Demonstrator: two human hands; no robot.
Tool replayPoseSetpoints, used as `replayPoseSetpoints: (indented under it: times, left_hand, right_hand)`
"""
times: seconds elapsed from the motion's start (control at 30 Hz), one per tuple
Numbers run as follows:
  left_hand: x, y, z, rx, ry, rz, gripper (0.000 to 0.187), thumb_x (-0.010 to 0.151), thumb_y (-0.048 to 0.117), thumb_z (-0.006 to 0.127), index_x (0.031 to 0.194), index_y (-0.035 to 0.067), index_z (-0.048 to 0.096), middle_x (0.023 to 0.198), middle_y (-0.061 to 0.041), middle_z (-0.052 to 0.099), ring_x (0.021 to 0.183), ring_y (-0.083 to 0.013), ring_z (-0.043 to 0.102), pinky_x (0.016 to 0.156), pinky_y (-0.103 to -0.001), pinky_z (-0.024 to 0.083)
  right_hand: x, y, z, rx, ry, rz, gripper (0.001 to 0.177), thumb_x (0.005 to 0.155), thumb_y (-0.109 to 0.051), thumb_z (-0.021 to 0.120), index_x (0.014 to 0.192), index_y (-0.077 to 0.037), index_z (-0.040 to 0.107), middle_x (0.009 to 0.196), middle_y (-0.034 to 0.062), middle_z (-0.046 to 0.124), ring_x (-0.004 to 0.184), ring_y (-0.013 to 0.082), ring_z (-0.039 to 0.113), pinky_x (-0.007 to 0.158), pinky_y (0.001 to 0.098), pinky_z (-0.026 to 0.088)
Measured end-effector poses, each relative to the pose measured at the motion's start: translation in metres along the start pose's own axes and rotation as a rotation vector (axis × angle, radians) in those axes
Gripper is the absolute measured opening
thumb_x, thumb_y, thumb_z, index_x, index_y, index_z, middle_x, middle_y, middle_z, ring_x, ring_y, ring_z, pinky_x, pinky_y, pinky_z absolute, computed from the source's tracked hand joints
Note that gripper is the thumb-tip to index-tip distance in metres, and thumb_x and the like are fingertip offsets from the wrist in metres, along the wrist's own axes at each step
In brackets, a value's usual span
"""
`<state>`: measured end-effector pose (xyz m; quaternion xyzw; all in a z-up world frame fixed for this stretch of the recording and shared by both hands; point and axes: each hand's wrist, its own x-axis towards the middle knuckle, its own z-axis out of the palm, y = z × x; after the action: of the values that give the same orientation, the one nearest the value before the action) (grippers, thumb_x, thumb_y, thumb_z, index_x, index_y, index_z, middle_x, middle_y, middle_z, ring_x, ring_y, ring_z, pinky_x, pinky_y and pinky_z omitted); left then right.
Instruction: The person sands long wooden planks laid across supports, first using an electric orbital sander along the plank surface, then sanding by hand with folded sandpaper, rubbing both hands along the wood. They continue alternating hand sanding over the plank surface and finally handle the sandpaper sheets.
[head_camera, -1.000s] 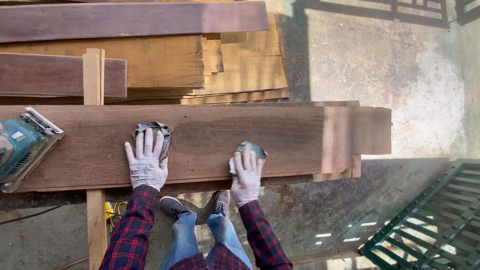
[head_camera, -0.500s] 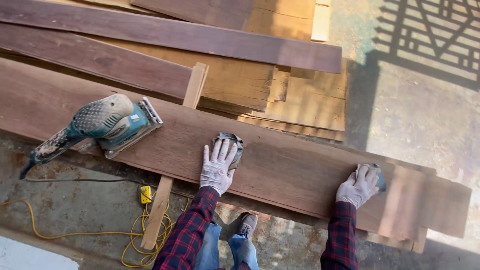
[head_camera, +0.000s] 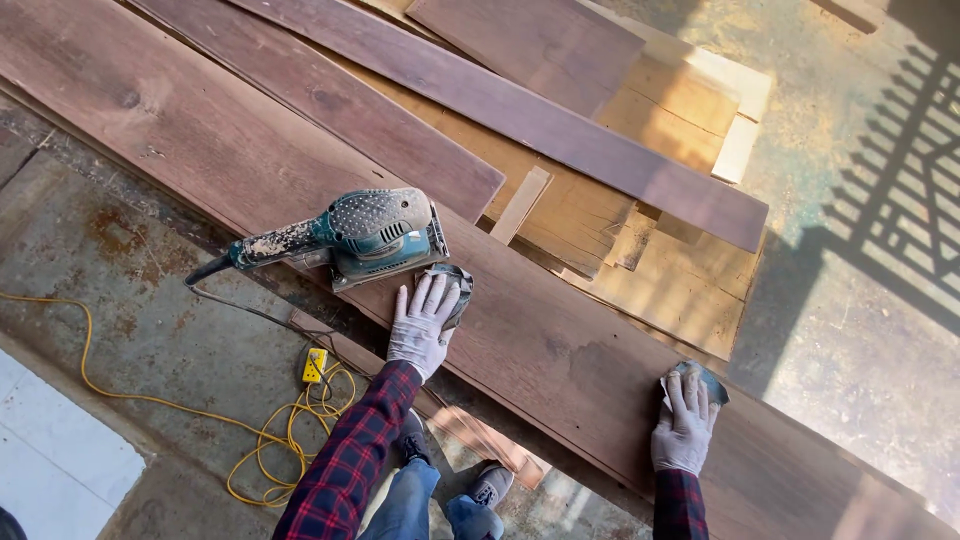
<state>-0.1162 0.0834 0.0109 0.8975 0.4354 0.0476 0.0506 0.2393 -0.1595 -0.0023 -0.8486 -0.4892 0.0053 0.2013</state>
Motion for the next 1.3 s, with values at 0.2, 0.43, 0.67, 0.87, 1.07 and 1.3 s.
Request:
replayPoseSetpoints:
  times: [0.2,0.43,0.67,0.87,1.07,1.3]
  left_hand:
    - [-0.003,-0.017,-0.006,0.017,-0.062,-0.076,0.087,0.085,0.037,0.069,0.16,0.02,0.028,0.167,-0.012,0.021,0.154,-0.0328,0.019,0.122,-0.06,0.014]
    - [-0.003,-0.022,-0.008,-0.02,-0.079,-0.058,0.088,0.085,0.039,0.07,0.16,0.02,0.029,0.168,-0.013,0.02,0.155,-0.0332,0.018,0.123,-0.061,0.012]
    - [-0.002,-0.023,-0.009,-0.054,-0.103,-0.053,0.089,0.084,0.04,0.069,0.16,0.019,0.029,0.167,-0.013,0.02,0.154,-0.0337,0.018,0.121,-0.063,0.012]
    - [-0.001,-0.025,-0.007,-0.075,-0.1,-0.046,0.086,0.085,0.04,0.069,0.159,0.019,0.03,0.167,-0.014,0.02,0.154,-0.0342,0.018,0.121,-0.063,0.012]
    - [-0.001,-0.023,-0.011,-0.054,-0.12,-0.053,0.087,0.084,0.039,0.069,0.159,0.019,0.03,0.168,-0.013,0.02,0.155,-0.0329,0.017,0.122,-0.063,0.011]
    - [-0.004,-0.026,-0.001,-0.081,-0.119,-0.05,0.089,0.084,0.04,0.069,0.16,0.018,0.028,0.168,-0.014,0.019,0.155,-0.0334,0.016,0.122,-0.063,0.011]
  right_hand:
    - [0.068,-0.142,0.051,0.07,-0.041,-0.209,0.064,0.086,-0.003,0.066,0.147,-0.017,0.055,0.164,0.0142,0.041,0.15,0.0365,0.038,0.125,0.0566,0.024]
    - [0.152,-0.285,0.123,0.249,-0.198,-0.609,0.059,0.09,-0.008,0.067,0.147,-0.017,0.054,0.157,0.011,0.047,0.145,0.0348,0.042,0.121,0.0567,0.029]
    - [0.082,-0.165,0.041,0.051,-0.224,-0.347,0.066,0.085,-0.003,0.064,0.148,-0.019,0.053,0.162,0.0093,0.042,0.149,0.0306,0.038,0.123,0.0545,0.026]
    - [0.097,-0.18,0.061,0.047,-0.176,-0.344,0.061,0.089,-0.006,0.063,0.148,-0.019,0.052,0.161,0.0112,0.043,0.148,0.0351,0.04,0.123,0.0578,0.026]
    - [0.152,-0.282,0.095,0.13,-0.27,-0.673,0.058,0.09,-0.009,0.064,0.146,-0.014,0.052,0.156,0.0127,0.048,0.144,0.0354,0.041,0.121,0.0581,0.029]
    - [0.1,-0.192,0.033,0.128,-0.326,-0.657,0.052,0.09,-0.016,0.063,0.141,-0.015,0.057,0.153,0.0106,0.051,0.142,0.0349,0.044,0.119,0.0583,0.032]
